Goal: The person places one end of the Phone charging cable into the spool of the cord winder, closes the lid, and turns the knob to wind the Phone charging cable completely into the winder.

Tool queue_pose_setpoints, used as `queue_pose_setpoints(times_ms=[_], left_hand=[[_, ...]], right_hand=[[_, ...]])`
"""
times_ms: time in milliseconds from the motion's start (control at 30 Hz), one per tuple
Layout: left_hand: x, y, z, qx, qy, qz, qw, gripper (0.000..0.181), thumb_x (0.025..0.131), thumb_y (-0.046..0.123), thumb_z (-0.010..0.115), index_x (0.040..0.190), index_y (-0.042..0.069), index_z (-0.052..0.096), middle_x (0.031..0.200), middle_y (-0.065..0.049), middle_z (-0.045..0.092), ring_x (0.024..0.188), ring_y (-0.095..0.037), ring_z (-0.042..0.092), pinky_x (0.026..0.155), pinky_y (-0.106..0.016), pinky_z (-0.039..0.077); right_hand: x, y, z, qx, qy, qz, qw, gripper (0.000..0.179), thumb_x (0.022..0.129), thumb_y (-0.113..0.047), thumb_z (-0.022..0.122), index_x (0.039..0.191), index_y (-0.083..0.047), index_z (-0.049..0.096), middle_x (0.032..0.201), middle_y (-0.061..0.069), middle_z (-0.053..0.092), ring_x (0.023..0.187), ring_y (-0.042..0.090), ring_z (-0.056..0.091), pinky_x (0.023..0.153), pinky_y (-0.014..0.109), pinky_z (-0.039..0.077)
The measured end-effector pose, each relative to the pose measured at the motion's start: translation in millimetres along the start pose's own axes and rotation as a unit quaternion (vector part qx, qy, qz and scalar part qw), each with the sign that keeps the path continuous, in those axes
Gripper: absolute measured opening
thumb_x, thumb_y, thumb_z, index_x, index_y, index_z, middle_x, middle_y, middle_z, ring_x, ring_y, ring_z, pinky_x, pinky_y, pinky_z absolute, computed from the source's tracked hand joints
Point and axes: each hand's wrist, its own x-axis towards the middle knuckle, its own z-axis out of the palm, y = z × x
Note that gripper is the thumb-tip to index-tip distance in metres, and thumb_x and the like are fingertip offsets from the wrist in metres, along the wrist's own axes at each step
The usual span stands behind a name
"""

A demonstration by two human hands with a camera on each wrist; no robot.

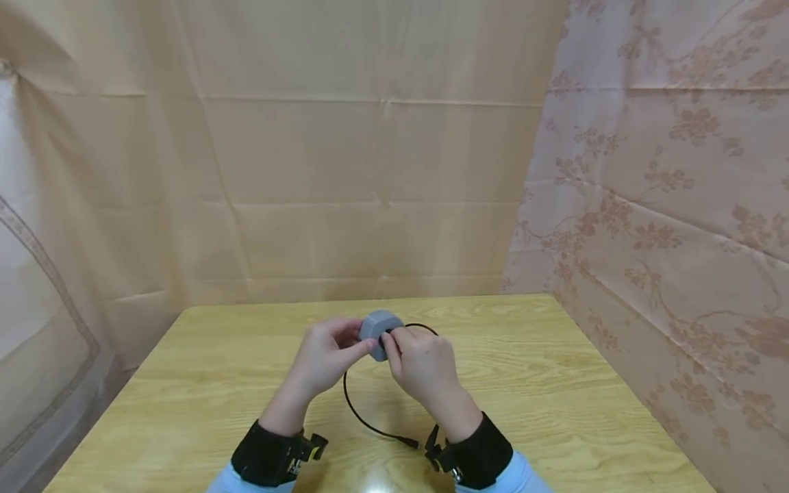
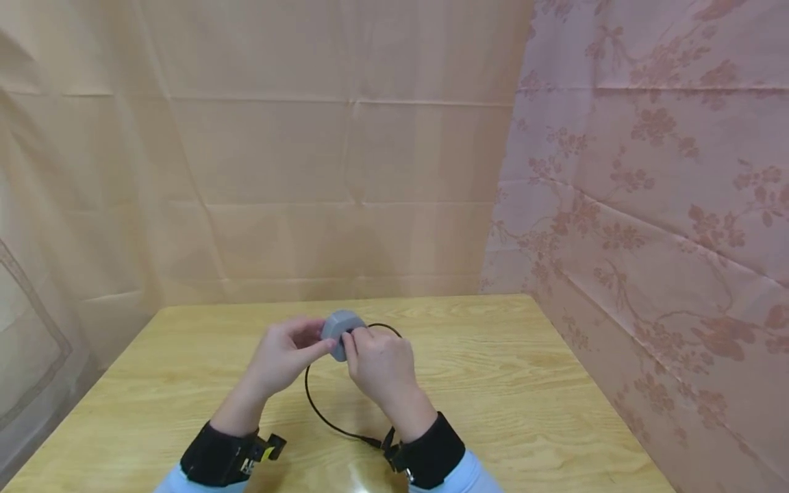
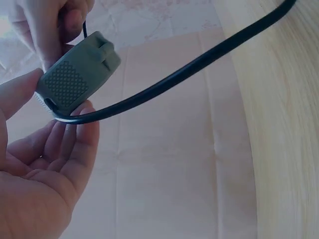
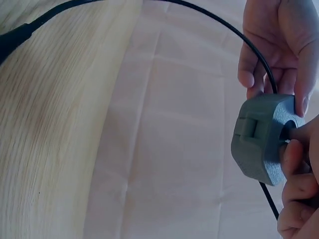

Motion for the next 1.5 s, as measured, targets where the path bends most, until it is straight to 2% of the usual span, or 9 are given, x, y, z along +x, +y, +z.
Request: queue_pose_setpoints(times_ms=[233, 300, 433, 567, 767, 867, 1000, 1100, 1500], left_hand=[[0.4, -5.6, 8.8, 0.028, 0.036, 0.053, 0.9976, 0.028, 0.089, 0.016, 0.082, 0.114, 0.007, 0.076, 0.094, -0.001, 0.071, 0.080, -0.016, 0.069, 0.070, -0.032, 0.059], [0.7, -6.4, 10.2, 0.032, 0.045, 0.064, 0.9964, 0.029, 0.088, 0.015, 0.082, 0.115, 0.007, 0.076, 0.095, -0.001, 0.070, 0.081, -0.016, 0.069, 0.071, -0.033, 0.060], [0.6, -7.3, 12.5, 0.035, 0.063, 0.079, 0.9943, 0.031, 0.088, 0.012, 0.082, 0.117, 0.005, 0.075, 0.096, -0.002, 0.070, 0.081, -0.015, 0.070, 0.071, -0.035, 0.060], [0.2, -7.0, 14.1, 0.051, 0.078, 0.090, 0.9915, 0.032, 0.087, 0.011, 0.083, 0.117, 0.004, 0.075, 0.095, -0.001, 0.069, 0.081, -0.014, 0.070, 0.070, -0.035, 0.060], [0.1, -6.8, 17.3, 0.104, 0.101, 0.117, 0.9825, 0.036, 0.084, 0.012, 0.086, 0.117, 0.003, 0.074, 0.095, -0.002, 0.068, 0.080, -0.010, 0.069, 0.067, -0.038, 0.060], [1.1, -7.9, 19.6, 0.127, 0.109, 0.141, 0.9756, 0.037, 0.083, 0.011, 0.086, 0.117, 0.002, 0.074, 0.097, -0.003, 0.068, 0.081, -0.011, 0.069, 0.068, -0.034, 0.060], [1.9, -9.4, 20.4, 0.148, 0.110, 0.153, 0.9709, 0.037, 0.083, 0.010, 0.086, 0.116, 0.000, 0.072, 0.097, -0.005, 0.067, 0.081, -0.015, 0.069, 0.067, -0.029, 0.058], [2.0, -9.5, 19.1, 0.146, 0.100, 0.141, 0.9740, 0.038, 0.084, 0.009, 0.086, 0.117, -0.001, 0.071, 0.095, -0.005, 0.066, 0.081, -0.017, 0.069, 0.066, -0.031, 0.058], [2.2, -13.1, 9.4, 0.122, 0.044, 0.058, 0.9899, 0.038, 0.086, 0.008, 0.083, 0.121, 0.000, 0.069, 0.098, -0.003, 0.064, 0.086, -0.016, 0.066, 0.072, -0.035, 0.058]], right_hand=[[2.0, -1, -1, 0.141, -0.001, 0.096, 0.9853, 0.040, 0.095, -0.005, 0.067, 0.061, -0.017, 0.048, 0.053, -0.011, 0.040, 0.043, -0.001, 0.033, 0.039, 0.017, 0.028], [2.8, -3, -1, 0.205, -0.010, 0.149, 0.9673, 0.039, 0.098, -0.005, 0.063, 0.062, -0.015, 0.053, 0.053, -0.012, 0.045, 0.042, -0.002, 0.036, 0.038, 0.017, 0.031], [5.2, -8, -2, 0.321, -0.030, 0.270, 0.9072, 0.037, 0.104, -0.011, 0.058, 0.067, -0.008, 0.063, 0.055, -0.008, 0.056, 0.042, 0.004, 0.042, 0.039, 0.021, 0.032], [6.5, -11, -1, 0.428, -0.041, 0.383, 0.8175, 0.037, 0.105, -0.016, 0.055, 0.072, -0.003, 0.064, 0.057, 0.001, 0.056, 0.043, 0.009, 0.036, 0.040, 0.022, 0.027], [8.2, -10, 1, 0.608, -0.034, 0.490, 0.6236, 0.031, 0.107, -0.014, 0.050, 0.083, -0.001, 0.063, 0.059, -0.003, 0.050, 0.042, 0.005, 0.031, 0.041, 0.019, 0.024], [10.1, -10, 0, 0.669, -0.030, 0.511, 0.5391, 0.030, 0.108, -0.014, 0.047, 0.085, -0.004, 0.063, 0.058, -0.007, 0.046, 0.042, 0.002, 0.030, 0.041, 0.018, 0.023], [11.0, -9, 0, 0.713, -0.032, 0.524, 0.4656, 0.030, 0.109, -0.016, 0.044, 0.088, -0.005, 0.062, 0.058, -0.010, 0.044, 0.043, 0.002, 0.031, 0.042, 0.017, 0.023], [9.7, -9, 1, 0.715, -0.036, 0.525, 0.4600, 0.030, 0.109, -0.017, 0.045, 0.089, -0.005, 0.064, 0.058, -0.009, 0.044, 0.043, 0.002, 0.032, 0.043, 0.017, 0.024], [3.9, -9, 7, 0.680, -0.060, 0.511, 0.5231, 0.028, 0.107, -0.020, 0.054, 0.087, -0.004, 0.067, 0.056, -0.007, 0.044, 0.042, 0.004, 0.031, 0.043, 0.019, 0.024]])
